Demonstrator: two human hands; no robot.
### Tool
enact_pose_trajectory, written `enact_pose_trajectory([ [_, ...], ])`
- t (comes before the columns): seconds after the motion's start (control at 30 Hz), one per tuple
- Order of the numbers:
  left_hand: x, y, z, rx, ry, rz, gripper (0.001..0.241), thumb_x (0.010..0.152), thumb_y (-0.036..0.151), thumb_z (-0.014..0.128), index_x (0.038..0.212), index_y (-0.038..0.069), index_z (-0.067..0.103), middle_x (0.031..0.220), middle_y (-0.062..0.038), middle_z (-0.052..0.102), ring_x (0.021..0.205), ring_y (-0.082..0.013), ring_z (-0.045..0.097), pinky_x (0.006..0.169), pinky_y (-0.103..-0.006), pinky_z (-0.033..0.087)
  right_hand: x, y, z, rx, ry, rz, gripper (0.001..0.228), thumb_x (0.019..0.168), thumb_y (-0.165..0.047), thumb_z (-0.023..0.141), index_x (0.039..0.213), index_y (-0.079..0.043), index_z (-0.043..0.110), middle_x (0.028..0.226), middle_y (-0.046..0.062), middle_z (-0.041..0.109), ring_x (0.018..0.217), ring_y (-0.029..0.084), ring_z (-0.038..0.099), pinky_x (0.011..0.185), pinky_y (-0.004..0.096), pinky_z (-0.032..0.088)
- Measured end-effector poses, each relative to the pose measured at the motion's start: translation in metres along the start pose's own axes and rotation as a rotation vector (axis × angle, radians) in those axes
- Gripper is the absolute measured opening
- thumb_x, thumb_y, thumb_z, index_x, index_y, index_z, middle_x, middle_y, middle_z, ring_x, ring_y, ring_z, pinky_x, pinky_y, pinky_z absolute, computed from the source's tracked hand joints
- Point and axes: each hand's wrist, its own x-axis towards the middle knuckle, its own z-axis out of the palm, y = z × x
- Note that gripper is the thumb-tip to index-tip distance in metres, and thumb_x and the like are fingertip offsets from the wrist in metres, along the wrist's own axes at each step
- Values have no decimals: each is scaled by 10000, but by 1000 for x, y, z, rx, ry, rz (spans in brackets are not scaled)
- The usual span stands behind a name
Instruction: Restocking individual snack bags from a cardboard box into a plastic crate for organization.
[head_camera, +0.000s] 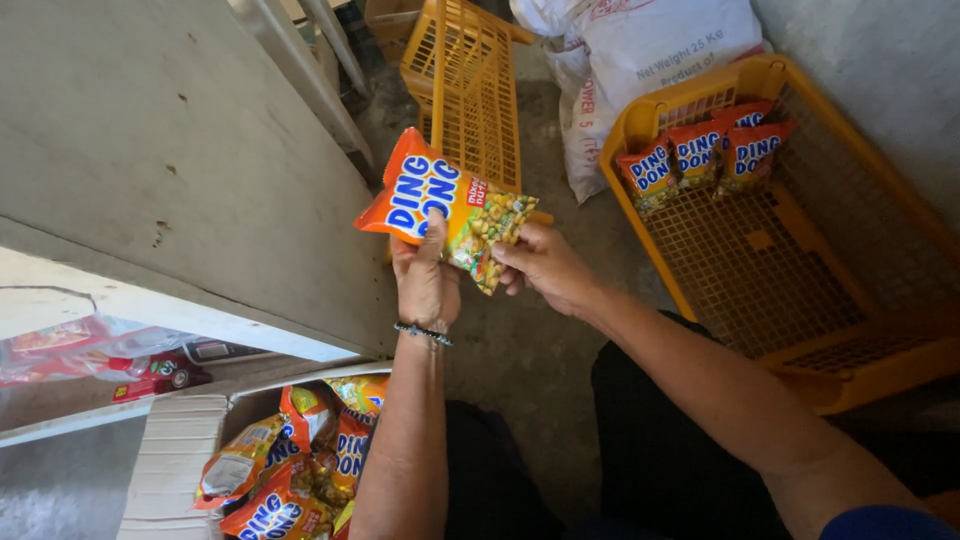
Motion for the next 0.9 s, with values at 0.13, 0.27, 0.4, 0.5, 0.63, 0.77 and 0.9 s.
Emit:
enact_pose_trajectory([
  [0.13,1,7,5,-82,65,-39,314,1036,182,646,1333,108,579,1290,-34,675,1167,-184,671,994,-425,576,10,15,-13,-106,60,-80,239,1005,-234,608,1066,-4,631,908,84,724,753,160,687,628,296,618],
  [0.27,6,4,-7,-50,106,4,342,1042,219,625,1358,112,550,1306,-42,672,1175,-187,675,999,-430,584,4,-6,-7,-432,320,-235,494,954,-269,633,1369,-34,506,1165,117,680,938,200,682,714,325,591],
  [0.4,6,1,-5,-27,78,-4,364,1058,237,606,1394,113,540,1312,-44,663,1178,-185,660,1006,-422,567,-10,-18,1,-643,347,-533,830,897,-378,762,1527,0,376,1411,215,508,1209,284,592,946,438,553],
  [0.5,1,-7,-1,-6,-7,-26,388,1107,288,573,1422,64,546,1333,-66,661,1207,-186,645,1052,-410,545,-16,-23,7,-891,315,-719,1050,806,-463,884,1567,-1,327,1513,235,415,1408,370,466,1166,519,420],
  [0.63,-5,-16,12,58,-34,-79,426,1063,301,579,1420,77,515,1348,-60,641,1214,-188,638,1055,-411,540,-17,-28,9,-989,238,-715,1309,659,-456,970,1591,13,180,1550,289,336,1437,456,357,1181,547,297],
  [0.77,-9,-26,10,137,-117,-77,444,1084,307,577,1441,50,515,1380,-84,632,1226,-192,632,1071,-405,526,-18,-31,10,-921,263,-721,1382,590,-382,994,1609,1,144,1590,263,337,1458,449,352,1208,527,284],
  [0.9,-14,-26,15,210,-146,-53,476,1073,303,579,1479,71,487,1413,-56,608,1247,-158,606,1089,-376,500,-16,-29,13,-869,277,-711,1372,602,-382,990,1619,-12,147,1576,244,385,1458,414,382,1212,524,297],
])
